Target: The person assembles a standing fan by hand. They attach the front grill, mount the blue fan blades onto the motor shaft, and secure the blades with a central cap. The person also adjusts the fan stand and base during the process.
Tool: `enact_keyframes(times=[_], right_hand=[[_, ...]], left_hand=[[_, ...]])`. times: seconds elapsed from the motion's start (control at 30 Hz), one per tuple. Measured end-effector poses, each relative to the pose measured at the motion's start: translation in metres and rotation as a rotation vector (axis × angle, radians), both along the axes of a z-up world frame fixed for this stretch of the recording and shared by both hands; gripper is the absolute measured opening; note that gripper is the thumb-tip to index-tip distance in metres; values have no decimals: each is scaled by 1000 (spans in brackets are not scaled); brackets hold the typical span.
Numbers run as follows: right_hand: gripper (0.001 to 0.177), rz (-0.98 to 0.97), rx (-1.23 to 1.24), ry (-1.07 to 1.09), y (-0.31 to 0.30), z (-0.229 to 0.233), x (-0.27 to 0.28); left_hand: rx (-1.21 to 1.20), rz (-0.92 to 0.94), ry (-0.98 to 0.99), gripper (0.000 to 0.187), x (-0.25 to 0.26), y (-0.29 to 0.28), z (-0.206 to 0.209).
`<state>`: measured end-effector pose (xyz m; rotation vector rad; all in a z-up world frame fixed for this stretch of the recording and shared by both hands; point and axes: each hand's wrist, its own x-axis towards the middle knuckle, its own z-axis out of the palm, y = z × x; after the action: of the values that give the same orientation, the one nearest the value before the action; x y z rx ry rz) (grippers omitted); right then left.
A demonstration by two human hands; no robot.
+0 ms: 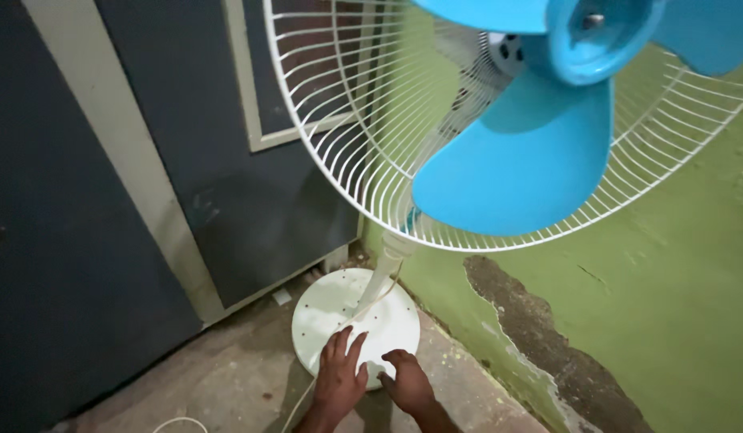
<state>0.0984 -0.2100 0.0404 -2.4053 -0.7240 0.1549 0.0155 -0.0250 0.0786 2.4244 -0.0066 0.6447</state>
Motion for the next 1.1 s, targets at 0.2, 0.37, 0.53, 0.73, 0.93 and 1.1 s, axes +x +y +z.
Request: enact_keyframes(times=[0.2, 0.37, 0.53, 0.73, 0.93, 1.1], right_hand=[[22, -94, 54, -113, 12, 27, -2], [16, -123, 163, -109, 22, 59, -9], [26, -139, 170, -59, 36, 83, -8], [26, -72, 170, -112, 51, 107, -6], [23, 55, 192, -177, 51, 139, 5], [21, 289, -93, -290, 42, 174, 28]], left_hand=[[-55, -17, -167, 56, 8, -16, 43], [-80, -72, -322, 45, 12, -25, 81], [-191, -72, -390, 36, 12, -33, 113], [-277, 24, -463, 35, 16, -30, 145], [-266, 104, -547, 34, 23, -19, 156], [-266, 90, -588, 35, 29, -17, 168]])
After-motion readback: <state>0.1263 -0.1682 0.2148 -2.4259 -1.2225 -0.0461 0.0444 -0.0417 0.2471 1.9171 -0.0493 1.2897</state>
